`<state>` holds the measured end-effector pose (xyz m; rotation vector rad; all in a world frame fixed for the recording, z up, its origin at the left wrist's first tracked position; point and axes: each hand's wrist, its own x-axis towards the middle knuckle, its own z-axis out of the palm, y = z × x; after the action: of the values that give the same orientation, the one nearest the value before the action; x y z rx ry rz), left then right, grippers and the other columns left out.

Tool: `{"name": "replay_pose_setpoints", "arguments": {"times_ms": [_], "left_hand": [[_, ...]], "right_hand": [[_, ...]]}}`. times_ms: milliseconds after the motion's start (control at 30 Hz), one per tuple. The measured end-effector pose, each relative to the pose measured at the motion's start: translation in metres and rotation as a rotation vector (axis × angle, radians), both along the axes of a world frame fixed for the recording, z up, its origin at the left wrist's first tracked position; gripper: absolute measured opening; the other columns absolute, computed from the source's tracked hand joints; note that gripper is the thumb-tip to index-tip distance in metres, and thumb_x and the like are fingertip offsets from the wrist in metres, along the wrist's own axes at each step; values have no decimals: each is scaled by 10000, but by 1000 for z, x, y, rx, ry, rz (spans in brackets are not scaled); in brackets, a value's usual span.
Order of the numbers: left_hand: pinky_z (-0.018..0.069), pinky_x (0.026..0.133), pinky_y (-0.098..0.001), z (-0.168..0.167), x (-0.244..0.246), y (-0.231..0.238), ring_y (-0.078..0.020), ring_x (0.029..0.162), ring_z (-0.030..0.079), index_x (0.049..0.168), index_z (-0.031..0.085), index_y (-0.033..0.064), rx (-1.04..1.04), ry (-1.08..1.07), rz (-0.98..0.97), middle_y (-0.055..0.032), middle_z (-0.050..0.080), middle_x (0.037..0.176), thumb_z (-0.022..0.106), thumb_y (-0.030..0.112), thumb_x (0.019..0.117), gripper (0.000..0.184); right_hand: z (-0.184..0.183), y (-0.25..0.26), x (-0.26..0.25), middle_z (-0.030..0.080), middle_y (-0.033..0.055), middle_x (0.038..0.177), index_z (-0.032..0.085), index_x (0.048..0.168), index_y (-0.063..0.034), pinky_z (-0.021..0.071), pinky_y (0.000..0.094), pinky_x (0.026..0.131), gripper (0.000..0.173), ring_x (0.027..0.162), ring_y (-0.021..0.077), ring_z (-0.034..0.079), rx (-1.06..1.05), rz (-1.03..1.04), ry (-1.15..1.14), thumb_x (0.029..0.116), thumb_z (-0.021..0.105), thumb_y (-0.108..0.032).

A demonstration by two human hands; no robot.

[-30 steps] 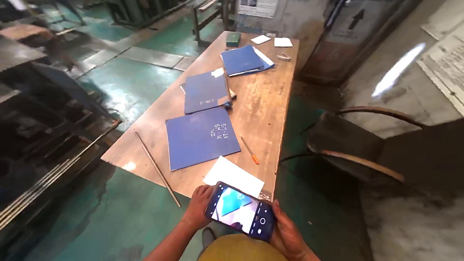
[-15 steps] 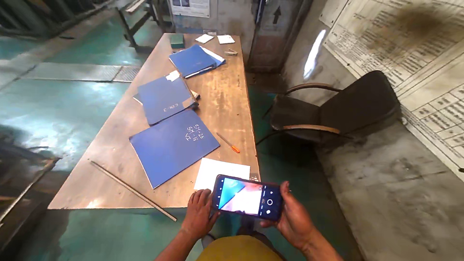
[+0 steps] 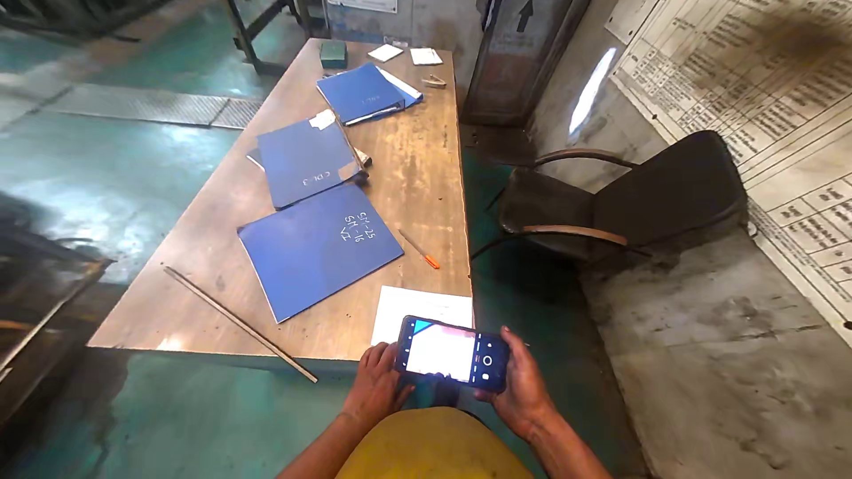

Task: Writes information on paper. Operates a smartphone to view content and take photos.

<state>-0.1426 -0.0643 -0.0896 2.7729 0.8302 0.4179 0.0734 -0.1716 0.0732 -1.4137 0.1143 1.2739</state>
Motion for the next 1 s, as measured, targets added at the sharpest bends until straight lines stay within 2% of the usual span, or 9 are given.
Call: {"name": "replay_pose_setpoints", "arguments": {"times_ms": [167,267,333,400,567,667,767,867,1000], "left_hand": [[533,981,-542,10,-1,-1,-342,1181,653,1196,733,94,16,-114,-1,-88,702,1253,746,453,829,514],[503,994,-602,20,-2,-5,-390,1198,633,1237,708,56,-121,-161,17,-131,690,1272,821,345,769,562],[497,988,-617,25,-1,-6,-404,1193,632,1246,703,57,-144,-189,26,-146,688,1264,795,326,790,537],[495,999,-617,25,1,-7,-401,1202,628,1241,709,72,-131,-186,41,-139,689,1259,775,301,803,498],[495,1012,-602,13,1,-8,-386,1218,619,1290,692,110,-83,-176,55,-119,685,1270,774,338,812,536],[465,1052,-600,10,1,-7,-363,1265,593,1318,687,147,-131,-105,56,-93,663,1328,737,356,853,512],[450,1055,-629,12,0,-6,-379,1277,582,1314,679,127,-188,-96,59,-103,658,1336,778,298,797,554],[458,1010,-670,27,0,-7,-428,1233,601,1291,687,76,-220,-132,56,-149,674,1292,804,338,784,582],[458,1010,-668,24,3,-8,-443,1234,594,1311,678,96,-199,-167,78,-157,671,1290,802,301,784,579]], "right_hand": [[13,-19,5,717,180,974,613,1255,-86,561,349,465,621,689,263,711,89,67,-52,1114,165,-492],[13,-34,3,692,187,1046,464,1460,-149,582,372,456,539,693,279,716,219,143,-121,1122,128,-400],[15,-43,2,685,190,1086,392,1506,-162,604,396,477,491,734,300,730,283,158,-153,1119,170,-368],[16,-50,2,689,168,1070,386,1483,-147,612,388,478,441,722,284,733,326,144,-212,1110,233,-325],[11,-59,-2,705,109,1002,498,1256,-80,615,354,491,293,720,222,733,381,71,-354,1111,283,-216],[11,-62,2,703,88,1084,477,1330,-123,632,355,521,336,770,216,742,461,126,-406,1119,343,-348],[14,-64,7,691,93,1143,446,1408,-178,637,359,541,416,808,226,745,529,191,-393,1101,379,-451],[19,-65,11,702,84,1117,511,1320,-175,649,368,578,374,830,220,751,550,222,-310,1090,414,-455],[18,-63,23,693,141,1154,498,1324,-143,658,450,669,358,931,301,747,450,238,-178,1088,446,-407]]}}
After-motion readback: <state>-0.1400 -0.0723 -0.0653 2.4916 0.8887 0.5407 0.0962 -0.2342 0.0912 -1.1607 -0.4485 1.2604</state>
